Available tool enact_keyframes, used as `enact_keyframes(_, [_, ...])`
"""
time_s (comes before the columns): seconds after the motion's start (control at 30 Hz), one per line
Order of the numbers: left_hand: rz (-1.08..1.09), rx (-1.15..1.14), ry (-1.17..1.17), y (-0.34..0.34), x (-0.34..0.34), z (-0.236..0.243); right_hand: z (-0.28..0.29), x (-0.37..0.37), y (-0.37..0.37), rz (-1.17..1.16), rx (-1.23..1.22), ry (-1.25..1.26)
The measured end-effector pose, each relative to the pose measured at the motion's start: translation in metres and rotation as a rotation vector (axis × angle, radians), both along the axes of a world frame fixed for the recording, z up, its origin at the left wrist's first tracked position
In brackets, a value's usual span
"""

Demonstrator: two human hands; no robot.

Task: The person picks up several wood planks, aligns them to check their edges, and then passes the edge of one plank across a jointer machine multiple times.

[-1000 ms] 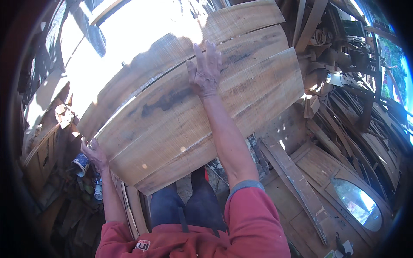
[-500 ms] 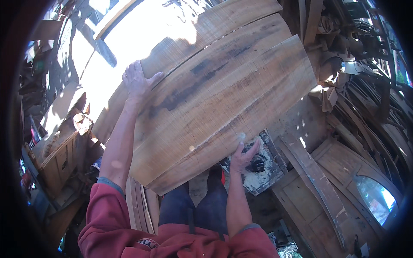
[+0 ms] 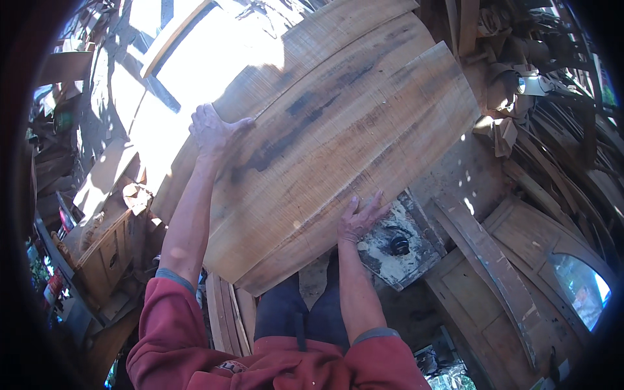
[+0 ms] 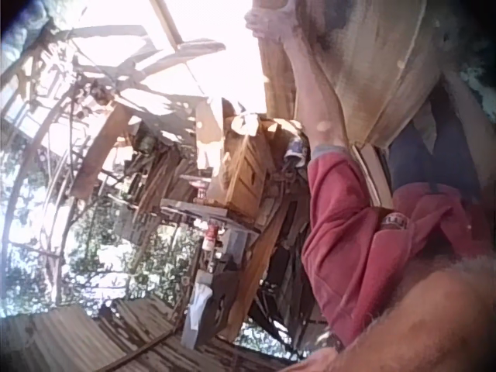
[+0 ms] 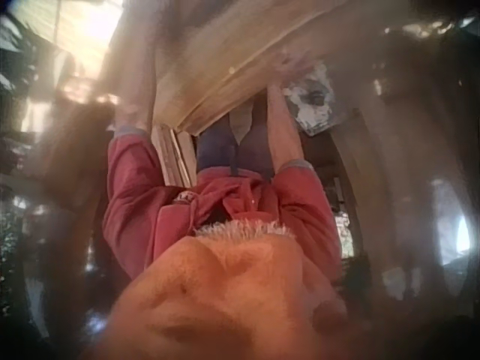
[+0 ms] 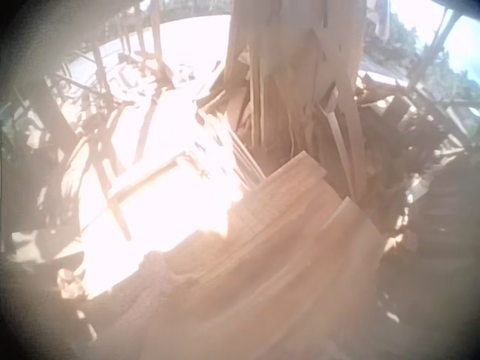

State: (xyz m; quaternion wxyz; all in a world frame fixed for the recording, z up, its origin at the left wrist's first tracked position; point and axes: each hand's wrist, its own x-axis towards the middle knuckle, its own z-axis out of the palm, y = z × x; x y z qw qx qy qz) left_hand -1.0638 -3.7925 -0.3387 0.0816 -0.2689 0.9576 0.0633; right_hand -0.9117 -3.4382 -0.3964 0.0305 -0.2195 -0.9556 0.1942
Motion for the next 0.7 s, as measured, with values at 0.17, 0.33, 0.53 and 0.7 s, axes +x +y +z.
enact_keyframes(0.17, [-0.043,0.019,-0.035,-0.007,-0.018,0.017,-0.006,0.004,0.008,0.002,0.033,0.023])
enact_keyframes(0.33, [-0.024,0.439,-0.147,-0.052,-0.044,0.009,-0.006,0.003,0.007,0.018,0.056,0.004])
enact_keyframes(0.53, [0.154,0.451,-0.052,-0.031,-0.034,0.045,0.012,0.019,0.053,0.195,0.034,-0.122])
enact_keyframes(0.7, [0.153,0.425,-0.059,-0.023,0.026,0.097,0.043,0.086,0.152,0.399,0.325,-0.31])
